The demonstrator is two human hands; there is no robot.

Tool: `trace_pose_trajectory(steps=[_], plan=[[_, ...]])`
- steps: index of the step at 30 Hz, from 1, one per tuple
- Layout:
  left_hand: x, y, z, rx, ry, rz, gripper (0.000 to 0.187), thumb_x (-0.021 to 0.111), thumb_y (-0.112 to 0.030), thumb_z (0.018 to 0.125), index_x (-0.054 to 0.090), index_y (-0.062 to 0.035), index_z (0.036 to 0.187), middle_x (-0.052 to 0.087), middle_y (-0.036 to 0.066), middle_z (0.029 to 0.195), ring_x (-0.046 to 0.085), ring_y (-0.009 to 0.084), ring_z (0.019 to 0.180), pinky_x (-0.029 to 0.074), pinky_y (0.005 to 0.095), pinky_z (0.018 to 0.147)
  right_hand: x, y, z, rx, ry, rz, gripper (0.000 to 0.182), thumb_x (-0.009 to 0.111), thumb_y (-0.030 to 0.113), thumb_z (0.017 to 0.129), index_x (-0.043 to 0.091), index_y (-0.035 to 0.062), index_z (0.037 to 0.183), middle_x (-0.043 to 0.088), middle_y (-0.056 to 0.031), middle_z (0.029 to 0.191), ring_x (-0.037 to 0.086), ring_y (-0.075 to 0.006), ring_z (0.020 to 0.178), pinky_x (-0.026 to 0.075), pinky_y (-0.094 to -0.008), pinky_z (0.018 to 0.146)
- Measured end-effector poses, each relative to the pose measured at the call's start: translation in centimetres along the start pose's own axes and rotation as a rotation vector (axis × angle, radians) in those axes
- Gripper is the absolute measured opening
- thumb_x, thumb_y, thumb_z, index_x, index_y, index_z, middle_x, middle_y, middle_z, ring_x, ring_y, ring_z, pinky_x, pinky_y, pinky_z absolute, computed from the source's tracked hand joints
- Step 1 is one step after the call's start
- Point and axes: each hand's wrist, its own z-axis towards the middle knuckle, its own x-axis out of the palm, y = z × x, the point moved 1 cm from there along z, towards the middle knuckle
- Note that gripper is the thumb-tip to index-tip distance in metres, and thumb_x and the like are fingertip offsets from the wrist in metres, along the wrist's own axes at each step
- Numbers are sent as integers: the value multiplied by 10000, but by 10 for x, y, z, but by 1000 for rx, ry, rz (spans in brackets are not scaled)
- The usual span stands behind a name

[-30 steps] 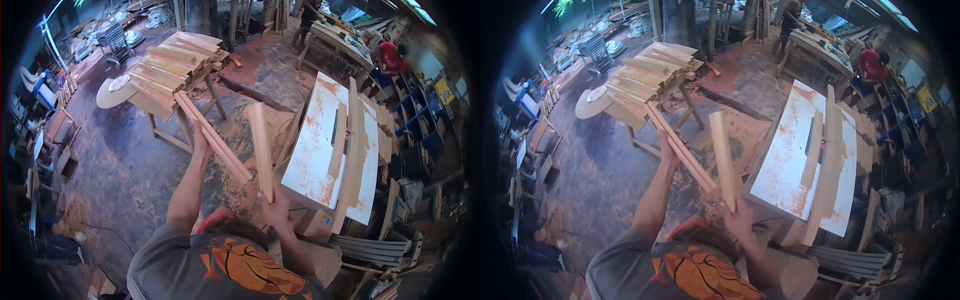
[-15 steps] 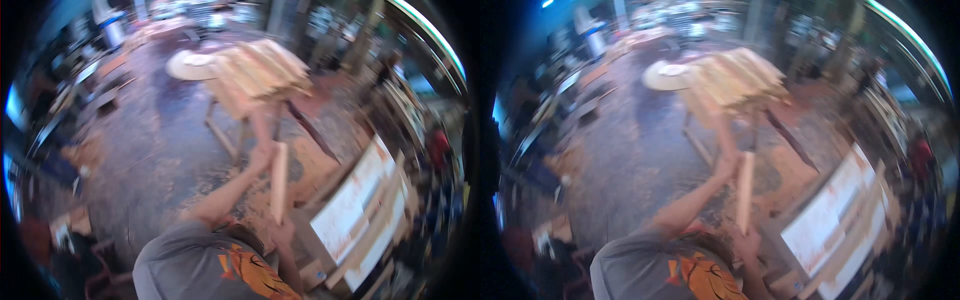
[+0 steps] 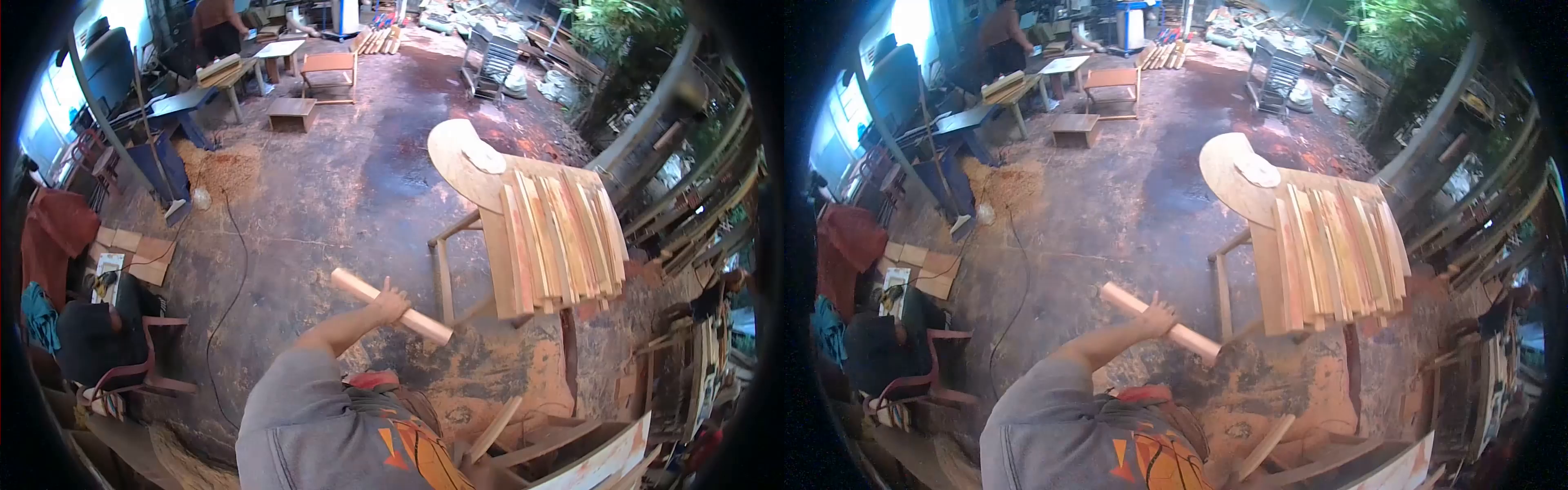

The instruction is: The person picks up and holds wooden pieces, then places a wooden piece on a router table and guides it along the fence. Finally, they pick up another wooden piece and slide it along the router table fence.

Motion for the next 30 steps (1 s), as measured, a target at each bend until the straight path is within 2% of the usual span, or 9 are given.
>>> trace_pose_trajectory(steps=[3, 7, 15, 19, 21, 23, 24, 27, 30], plan=[[-9, 27, 16, 0, 142, 67, 538, 795, -395, 783, 652, -209, 1267, 664, 115, 1210, 581, 325, 1238, 249, 690, 1140, 7, 20, 33, 44, 53, -50, 439, 651, 169, 933, 573, -46, 1308, 667, -185, 1119, 643, -241, 976, 516, -372, 841], [-47, 27, 37, 167, -251, -1, 333, 719, -242, 808, 661, -201, 1134, 667, 89, 1101, 614, 296, 1130, 305, 606, 1150, 14, 30, 72, 59, 121, -148, 435, 657, 185, 930, 584, -45, 1293, 673, -184, 1098, 647, -245, 961, 516, -376, 827], [-170, -46, 64, 361, -940, -171, 161, 671, -213, 803, 630, -141, 941, 598, 134, 984, 558, 321, 1121, 245, 618, 1199, 15, 21, 132, 41, 146, -235, 430, 668, 218, 925, 605, -42, 1262, 686, -180, 1055, 655, -254, 930, 517, -385, 800], [-213, -72, 59, 440, -880, -58, 142, 665, -209, 791, 647, -118, 898, 612, 149, 990, 548, 344, 1109, 273, 599, 1188, -3, -2, 157, 17, 126, -233, 429, 674, 234, 923, 616, -41, 1247, 693, -179, 1034, 659, -258, 915, 517, -389, 786], [-197, -92, 98, 426, -986, -57, 108, 649, -192, 807, 671, -103, 864, 633, 162, 988, 567, 349, 1066, 377, 551, 1110, -15, -26, 157, 32, 99, -188, 429, 677, 243, 922, 622, -40, 1240, 696, -178, 1023, 661, -260, 907, 517, -391, 779], [-184, -96, 128, 448, -830, -535, 100, 620, -164, 820, 697, -107, 851, 652, 152, 976, 590, 345, 1016, 445, 521, 989, -18, -52, 141, 93, 28, -98, 429, 680, 251, 920, 627, -39, 1232, 699, -177, 1012, 663, -262, 900, 518, -393, 772], [-202, -99, 115, 392, -678, -375, 117, 605, -158, 827, 704, -119, 875, 656, 130, 953, 605, 337, 977, 465, 505, 897, -15, -64, 136, 129, -4, -46, 429, 681, 255, 920, 630, -39, 1228, 701, -177, 1007, 664, -263, 896, 518, -394, 769], [-211, -106, 128, 515, -886, -135, 181, 648, -157, 809, 655, -106, 983, 599, 130, 1063, 554, 326, 1053, 424, 489, 960, -1, -114, 114, 285, -127, 102, 430, 686, 267, 918, 638, -38, 1217, 706, -176, 991, 667, -266, 884, 518, -398, 758], [-216, -108, 146, 615, -790, 125, 267, 689, -181, 791, 602, -75, 1020, 560, 136, 1075, 529, 320, 1080, 420, 466, 975, 25, -150, 115, 329, -399, 184, 372, 697, 258, 913, 664, -34, 1140, 705, -163, 931, 659, -253, 831, 508, -393, 722]])
